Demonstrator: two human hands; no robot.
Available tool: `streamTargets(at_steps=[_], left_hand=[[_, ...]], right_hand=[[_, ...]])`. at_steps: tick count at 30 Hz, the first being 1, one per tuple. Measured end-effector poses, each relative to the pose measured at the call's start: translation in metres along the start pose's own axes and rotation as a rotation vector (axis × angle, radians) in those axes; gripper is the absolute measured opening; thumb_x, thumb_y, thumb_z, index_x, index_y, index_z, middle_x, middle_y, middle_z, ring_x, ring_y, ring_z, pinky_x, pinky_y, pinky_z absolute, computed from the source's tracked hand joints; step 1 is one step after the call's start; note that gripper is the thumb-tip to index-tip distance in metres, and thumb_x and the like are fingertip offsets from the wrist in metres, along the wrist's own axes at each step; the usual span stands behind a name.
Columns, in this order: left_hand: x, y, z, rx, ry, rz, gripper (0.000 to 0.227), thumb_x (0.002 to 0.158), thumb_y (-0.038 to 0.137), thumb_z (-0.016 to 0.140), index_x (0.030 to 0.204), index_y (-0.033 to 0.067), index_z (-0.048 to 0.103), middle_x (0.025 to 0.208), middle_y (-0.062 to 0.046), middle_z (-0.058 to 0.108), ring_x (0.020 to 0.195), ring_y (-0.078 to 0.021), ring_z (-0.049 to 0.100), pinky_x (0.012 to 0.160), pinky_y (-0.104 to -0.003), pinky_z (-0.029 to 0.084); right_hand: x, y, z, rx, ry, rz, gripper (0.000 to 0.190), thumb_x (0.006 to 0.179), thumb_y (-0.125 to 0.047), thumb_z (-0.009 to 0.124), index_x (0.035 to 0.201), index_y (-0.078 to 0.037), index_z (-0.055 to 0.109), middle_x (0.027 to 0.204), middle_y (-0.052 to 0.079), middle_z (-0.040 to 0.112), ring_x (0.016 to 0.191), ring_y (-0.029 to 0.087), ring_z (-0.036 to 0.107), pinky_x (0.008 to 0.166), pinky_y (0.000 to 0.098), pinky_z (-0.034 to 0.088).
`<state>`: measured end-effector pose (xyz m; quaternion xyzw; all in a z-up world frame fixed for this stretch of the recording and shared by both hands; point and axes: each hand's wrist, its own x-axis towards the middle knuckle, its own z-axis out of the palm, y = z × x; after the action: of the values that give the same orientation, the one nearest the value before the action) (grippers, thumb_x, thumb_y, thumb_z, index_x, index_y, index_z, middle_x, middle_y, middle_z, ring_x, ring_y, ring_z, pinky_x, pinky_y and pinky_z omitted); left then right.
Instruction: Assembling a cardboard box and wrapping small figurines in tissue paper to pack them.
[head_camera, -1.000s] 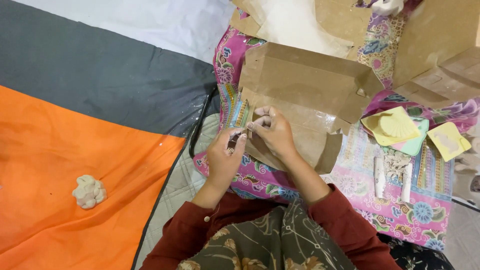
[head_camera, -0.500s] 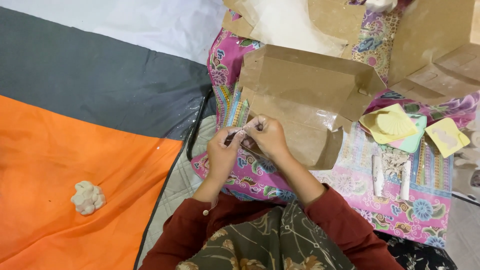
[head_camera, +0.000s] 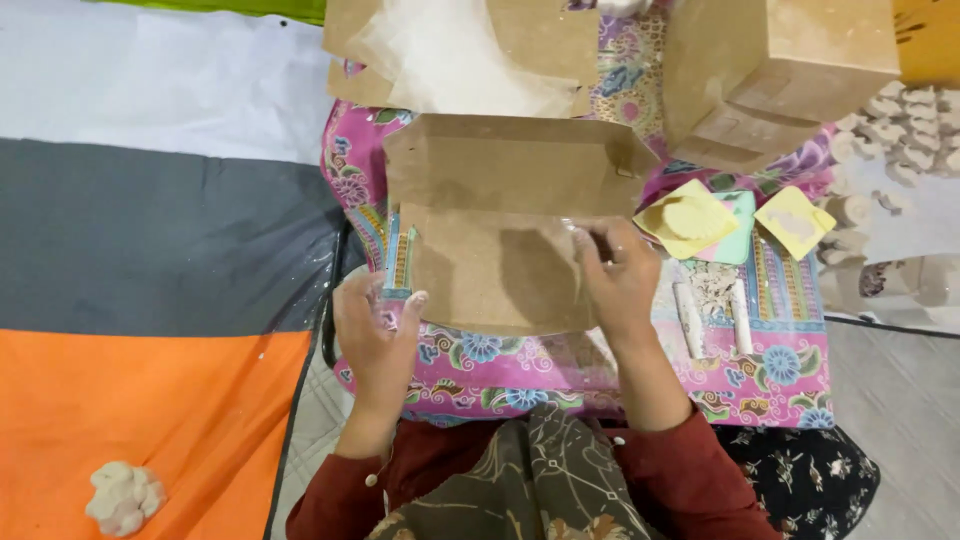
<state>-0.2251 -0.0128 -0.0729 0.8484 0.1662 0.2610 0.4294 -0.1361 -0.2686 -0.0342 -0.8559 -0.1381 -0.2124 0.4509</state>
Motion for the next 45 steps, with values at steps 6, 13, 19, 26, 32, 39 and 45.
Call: streamTargets(at_steps=[6,13,19,26,32,39,45], left_hand=[[-0.033,0.068,0.064,-0.129,-0.173,0.447,0.035,0.088,0.034,0.075,0.112,0.0109,0.066,0.106,-0.009,0.064,0.101,-0.0282,0.064,0.091,-0.040,0.052],[-0.052,0.118,0.139,0.034,-0.698,0.340,0.060,0.087,0.041,0.072,0.133,0.0094,0.050,0.117,-0.019,0.060,0.094,-0.0454,0.071,0.077,-0.056,0.060],[-0.043,0.107,0.155,0.005,-0.837,0.110,0.050,0.088,0.016,0.065,0.132,-0.0007,0.049,0.109,-0.024,0.063,0.095,-0.0484,0.071,0.076,-0.053,0.062],[-0.038,0.110,0.149,0.086,-0.865,0.001,0.058,0.086,0.027,0.063,0.135,-0.0003,0.048,0.110,-0.032,0.067,0.105,-0.0504,0.068,0.089,-0.059,0.056],[-0.034,0.115,0.144,0.110,-0.884,-0.049,0.050,0.086,0.029,0.061,0.127,0.0001,0.058,0.109,-0.031,0.069,0.110,-0.0492,0.066,0.094,-0.057,0.053],[-0.035,0.111,0.141,0.124,-0.864,-0.064,0.047,0.087,0.032,0.062,0.127,0.0084,0.065,0.108,-0.023,0.073,0.112,-0.0418,0.068,0.094,-0.051,0.054],[-0.034,0.126,0.126,0.116,-0.856,-0.012,0.038,0.086,0.031,0.066,0.117,0.0108,0.072,0.104,-0.018,0.075,0.107,-0.0384,0.069,0.094,-0.047,0.053]], right_hand=[[0.000,0.119,-0.029,-0.442,-0.111,0.426,0.024,0.099,-0.033,0.066,0.102,-0.012,0.078,0.088,0.015,0.074,0.088,0.038,0.071,0.079,0.0499,0.055],[-0.004,0.147,-0.006,-0.166,-0.053,0.661,0.030,0.083,-0.034,0.072,0.094,-0.006,0.077,0.083,0.019,0.071,0.090,0.041,0.071,0.080,0.0495,0.053],[-0.006,0.151,-0.004,-0.019,-0.027,0.699,0.015,0.073,-0.025,0.069,0.070,-0.012,0.062,0.055,0.008,0.062,0.059,0.025,0.069,0.063,0.0337,0.048],[0.005,0.087,-0.021,-0.373,-0.321,0.551,0.037,0.077,-0.043,0.064,0.078,-0.006,0.067,0.073,0.022,0.067,0.085,0.046,0.070,0.072,0.0543,0.053],[0.001,0.078,-0.017,-0.398,-0.363,0.542,0.030,0.075,-0.038,0.062,0.077,-0.009,0.068,0.070,0.019,0.067,0.083,0.045,0.071,0.073,0.0528,0.055],[-0.011,0.109,-0.015,-0.202,-0.285,0.670,0.034,0.075,-0.036,0.066,0.083,-0.004,0.074,0.074,0.024,0.068,0.088,0.047,0.070,0.076,0.0559,0.053],[0.007,0.107,-0.018,0.153,-0.129,0.761,0.018,0.077,-0.020,0.067,0.068,-0.005,0.062,0.058,0.015,0.063,0.059,0.025,0.071,0.056,0.0381,0.057]])
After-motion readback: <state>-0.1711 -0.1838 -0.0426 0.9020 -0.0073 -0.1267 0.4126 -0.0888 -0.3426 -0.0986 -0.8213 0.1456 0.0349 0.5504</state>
